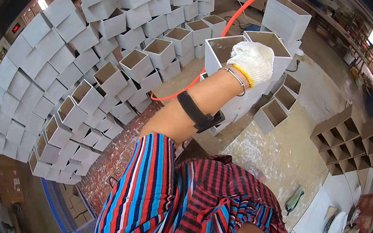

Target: The person applies a white substance to the interior and exterior of a wooden box, wipes the surfaces with a cloth, and then stacks it onto a pile of similar boxes.

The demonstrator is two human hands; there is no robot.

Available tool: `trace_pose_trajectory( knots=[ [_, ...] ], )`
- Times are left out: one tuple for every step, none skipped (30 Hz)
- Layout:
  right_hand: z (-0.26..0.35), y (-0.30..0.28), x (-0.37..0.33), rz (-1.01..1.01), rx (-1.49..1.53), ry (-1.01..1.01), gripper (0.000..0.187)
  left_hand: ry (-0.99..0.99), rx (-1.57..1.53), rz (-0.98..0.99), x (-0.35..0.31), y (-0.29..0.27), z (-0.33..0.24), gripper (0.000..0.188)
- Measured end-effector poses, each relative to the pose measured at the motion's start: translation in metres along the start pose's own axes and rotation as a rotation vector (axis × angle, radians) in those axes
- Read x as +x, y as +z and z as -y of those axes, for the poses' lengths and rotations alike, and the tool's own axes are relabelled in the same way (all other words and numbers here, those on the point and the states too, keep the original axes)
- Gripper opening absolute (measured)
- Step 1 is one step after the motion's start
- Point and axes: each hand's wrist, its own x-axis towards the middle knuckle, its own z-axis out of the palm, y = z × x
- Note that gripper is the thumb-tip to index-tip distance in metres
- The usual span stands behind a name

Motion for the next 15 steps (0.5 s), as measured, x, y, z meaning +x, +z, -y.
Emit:
trace_pose_trajectory(
  knots=[
    [-0.005,0.001,0.003,-0.001,0.005,-0.008,0.033,-0.009,0.004,-0.028,0.0,0.0,0.0,0.02],
    [-0.01,0.002,0.006,0.002,0.005,-0.015,0.033,-0.031,0.018,-0.026,-0.001,0.001,0.001,0.02],
    [-0.015,0.002,0.009,0.007,0.007,-0.025,0.033,-0.02,0.011,-0.048,-0.001,0.0,0.001,0.019],
    [-0.018,0.002,0.012,0.013,0.004,-0.03,0.033,-0.031,0.016,-0.039,-0.001,0.0,0.0,0.019],
    [-0.021,0.002,0.015,0.019,0.006,-0.04,0.033,-0.043,0.029,-0.069,-0.003,-0.001,0.0,0.018],
    [-0.024,0.002,0.016,0.025,0.01,-0.041,0.033,-0.033,0.031,-0.043,-0.005,-0.001,0.0,0.018],
    [-0.025,0.002,0.018,0.033,0.008,-0.041,0.033,-0.02,0.039,-0.054,-0.007,-0.001,-0.001,0.018],
    [-0.025,0.002,0.02,0.043,0.007,-0.044,0.033,-0.004,0.048,-0.058,-0.01,-0.001,-0.002,0.017],
    [-0.025,0.001,0.022,0.047,0.005,-0.047,0.033,0.013,0.022,-0.051,-0.013,-0.002,-0.001,0.018],
    [-0.024,0.001,0.022,0.056,0.005,-0.05,0.033,0.017,0.021,-0.052,-0.015,-0.002,0.0,0.018],
    [-0.023,0.0,0.024,0.062,0.004,-0.053,0.033,0.029,0.011,-0.035,-0.016,-0.003,0.001,0.018],
    [-0.022,0.001,0.025,0.07,0.0,-0.055,0.033,0.027,0.017,0.018,-0.017,-0.003,0.002,0.018],
    [-0.021,0.0,0.027,0.076,0.0,-0.058,0.033,0.016,0.026,0.041,-0.015,-0.004,0.002,0.019],
    [-0.02,0.001,0.028,0.086,-0.005,-0.062,0.033,0.021,0.015,0.051,-0.013,-0.004,0.001,0.02],
    [-0.019,0.001,0.029,0.087,-0.007,-0.063,0.033,0.007,0.029,0.087,-0.012,-0.006,0.001,0.02]
  ],
)
